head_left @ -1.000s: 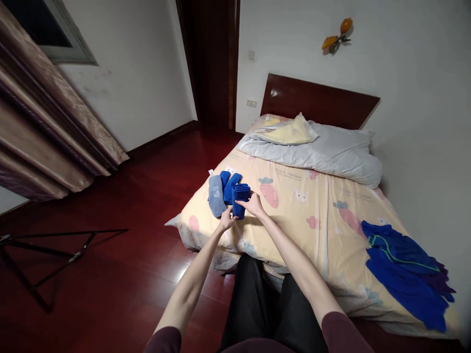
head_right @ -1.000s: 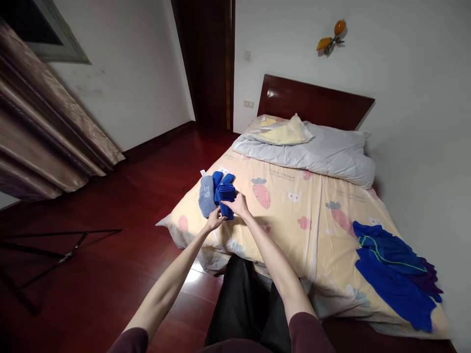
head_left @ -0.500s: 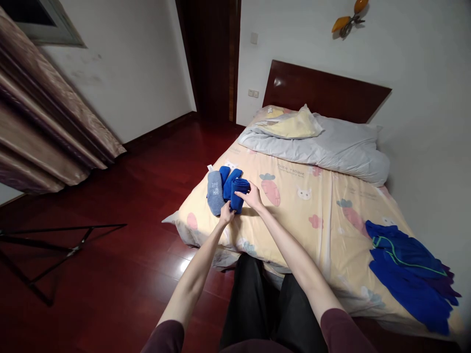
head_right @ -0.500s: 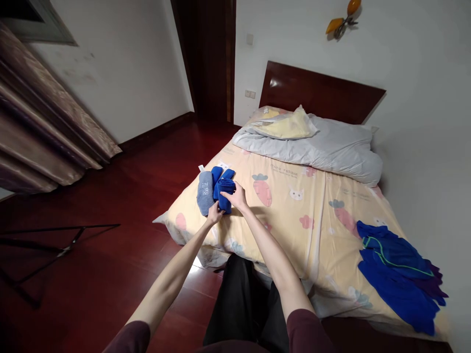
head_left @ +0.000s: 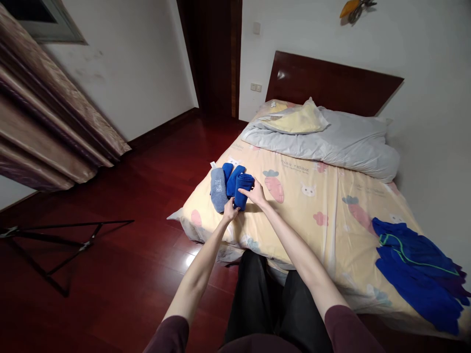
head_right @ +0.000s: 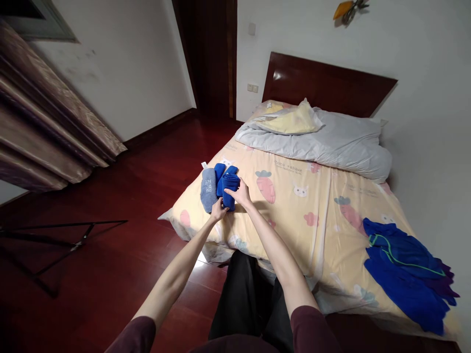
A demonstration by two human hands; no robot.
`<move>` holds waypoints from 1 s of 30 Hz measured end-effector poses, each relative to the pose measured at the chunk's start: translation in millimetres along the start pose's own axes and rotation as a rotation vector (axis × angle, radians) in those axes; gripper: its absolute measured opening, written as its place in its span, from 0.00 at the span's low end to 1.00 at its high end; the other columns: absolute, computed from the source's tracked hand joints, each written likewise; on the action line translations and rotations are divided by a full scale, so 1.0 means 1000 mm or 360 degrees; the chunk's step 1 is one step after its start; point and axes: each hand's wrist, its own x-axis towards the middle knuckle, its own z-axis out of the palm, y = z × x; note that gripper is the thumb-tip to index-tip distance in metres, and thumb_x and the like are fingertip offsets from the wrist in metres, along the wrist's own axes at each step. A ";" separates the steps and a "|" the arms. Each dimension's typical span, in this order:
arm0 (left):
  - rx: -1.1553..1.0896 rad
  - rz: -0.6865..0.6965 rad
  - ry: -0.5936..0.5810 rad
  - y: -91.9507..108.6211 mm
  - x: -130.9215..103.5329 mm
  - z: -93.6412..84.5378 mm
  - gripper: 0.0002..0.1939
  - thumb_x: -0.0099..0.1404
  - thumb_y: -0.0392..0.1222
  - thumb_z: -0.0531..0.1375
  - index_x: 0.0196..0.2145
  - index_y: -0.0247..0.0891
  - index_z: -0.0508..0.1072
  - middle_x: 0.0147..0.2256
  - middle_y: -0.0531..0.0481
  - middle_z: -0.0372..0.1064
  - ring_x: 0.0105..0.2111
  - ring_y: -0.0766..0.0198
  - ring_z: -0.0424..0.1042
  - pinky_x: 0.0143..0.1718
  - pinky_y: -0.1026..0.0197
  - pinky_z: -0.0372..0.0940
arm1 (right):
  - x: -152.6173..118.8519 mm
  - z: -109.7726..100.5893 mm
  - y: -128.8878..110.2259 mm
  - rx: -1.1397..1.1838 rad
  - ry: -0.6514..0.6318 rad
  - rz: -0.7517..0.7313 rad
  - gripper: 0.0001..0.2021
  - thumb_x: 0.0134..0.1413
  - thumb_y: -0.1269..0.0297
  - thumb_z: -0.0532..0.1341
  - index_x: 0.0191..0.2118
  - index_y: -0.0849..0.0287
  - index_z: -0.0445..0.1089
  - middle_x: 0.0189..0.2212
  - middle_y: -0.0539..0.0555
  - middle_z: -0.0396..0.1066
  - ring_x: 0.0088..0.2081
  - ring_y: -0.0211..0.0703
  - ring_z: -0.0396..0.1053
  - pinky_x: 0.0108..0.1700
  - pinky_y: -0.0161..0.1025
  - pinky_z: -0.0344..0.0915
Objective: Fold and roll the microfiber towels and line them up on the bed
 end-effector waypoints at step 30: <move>0.0099 0.0365 0.0126 0.027 -0.067 -0.012 0.31 0.65 0.41 0.64 0.64 0.35 0.62 0.64 0.34 0.61 0.67 0.48 0.60 0.69 0.45 0.55 | -0.064 -0.017 0.012 0.0025 -0.0006 0.0146 0.53 0.36 0.52 0.79 0.69 0.56 0.59 0.70 0.64 0.57 0.70 0.59 0.58 0.71 0.54 0.58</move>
